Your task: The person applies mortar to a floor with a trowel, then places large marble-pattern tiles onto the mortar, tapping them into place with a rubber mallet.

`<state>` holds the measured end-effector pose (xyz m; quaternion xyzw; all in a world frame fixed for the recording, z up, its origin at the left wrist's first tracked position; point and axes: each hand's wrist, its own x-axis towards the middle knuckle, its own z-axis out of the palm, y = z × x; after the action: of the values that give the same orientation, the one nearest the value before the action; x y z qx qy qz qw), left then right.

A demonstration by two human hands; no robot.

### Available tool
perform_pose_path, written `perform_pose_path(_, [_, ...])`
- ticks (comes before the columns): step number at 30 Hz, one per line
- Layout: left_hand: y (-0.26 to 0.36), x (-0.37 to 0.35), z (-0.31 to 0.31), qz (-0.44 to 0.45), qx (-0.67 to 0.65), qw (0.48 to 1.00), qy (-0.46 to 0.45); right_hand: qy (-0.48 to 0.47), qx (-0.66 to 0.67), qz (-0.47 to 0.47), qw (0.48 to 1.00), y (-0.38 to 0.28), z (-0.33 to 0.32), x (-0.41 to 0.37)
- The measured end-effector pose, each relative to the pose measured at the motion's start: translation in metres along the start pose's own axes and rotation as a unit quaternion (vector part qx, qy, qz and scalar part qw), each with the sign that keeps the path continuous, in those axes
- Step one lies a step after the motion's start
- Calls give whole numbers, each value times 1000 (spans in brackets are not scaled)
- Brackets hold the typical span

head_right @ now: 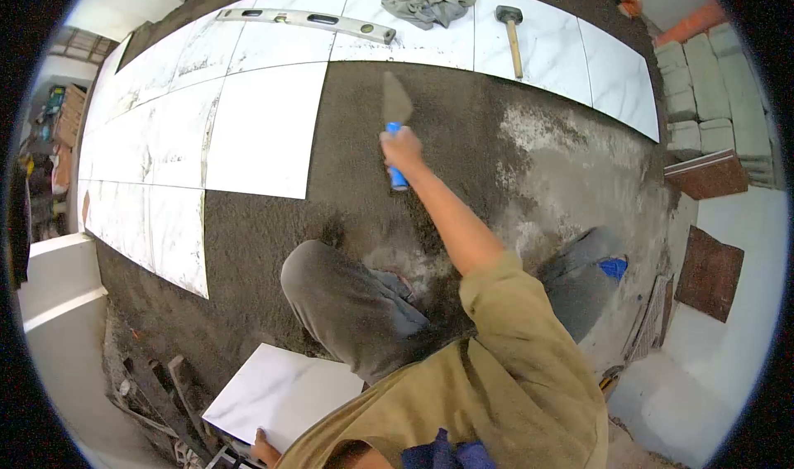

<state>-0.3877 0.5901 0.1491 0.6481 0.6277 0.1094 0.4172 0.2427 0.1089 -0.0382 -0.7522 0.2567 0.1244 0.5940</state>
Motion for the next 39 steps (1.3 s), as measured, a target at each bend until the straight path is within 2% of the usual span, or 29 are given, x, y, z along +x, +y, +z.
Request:
perform_pose_path(2, [-6,8,-3,-3,-16,1000,23,-88,3,-4,996,-28,26,10])
perform_pose_path(5, [43,-31,23,-52,118,991,32,-83,55,17,995,-48,70,37])
perform_pose_path(7, [68,-54,35,-84,214,973,35,-96,35,34,994,-60,73,40])
perform_pose_path(8, [68,-58,36,-80,220,972,32,-90,38,39,994,-60,70,40])
perform_pose_path(10, [64,-56,35,-93,113,989,33,-67,36,39,996,-55,62,43])
perform_pose_path(12, [53,-47,28,-73,168,981,62,-39,15,33,999,-42,43,48])
perform_pose_path(17, [63,-52,41,-86,165,981,55,-4,-19,50,999,-20,-25,30])
perform_pose_path(19, [64,-54,41,-86,165,981,54,37,-2,51,998,-14,-49,21])
perform_pose_path(23, [67,-52,43,-86,161,982,50,59,81,60,993,23,-86,28])
perform_pose_path(27, [66,-51,45,-84,149,984,45,106,106,80,985,29,-115,22])
perform_pose_path(30, [63,-48,44,-77,127,988,48,134,43,82,987,4,-94,3])
perform_pose_path(32, [60,-48,42,-74,109,990,48,32,27,27,999,-14,-59,-6])
perform_pose_path(34, [67,-53,44,-82,94,991,47,-96,118,25,988,-21,-8,16])
perform_pose_path(35, [67,-56,42,-78,84,992,52,-135,116,31,983,-31,16,26])
perform_pose_path(36, [73,-59,45,-81,73,993,56,-143,123,26,982,-41,35,31])
perform_pose_path(37, [71,-66,55,-6,41,996,81,-130,105,23,986,-50,50,35])
perform_pose_path(39, [55,-49,46,24,71,993,86,-129,65,30,989,-53,73,59])
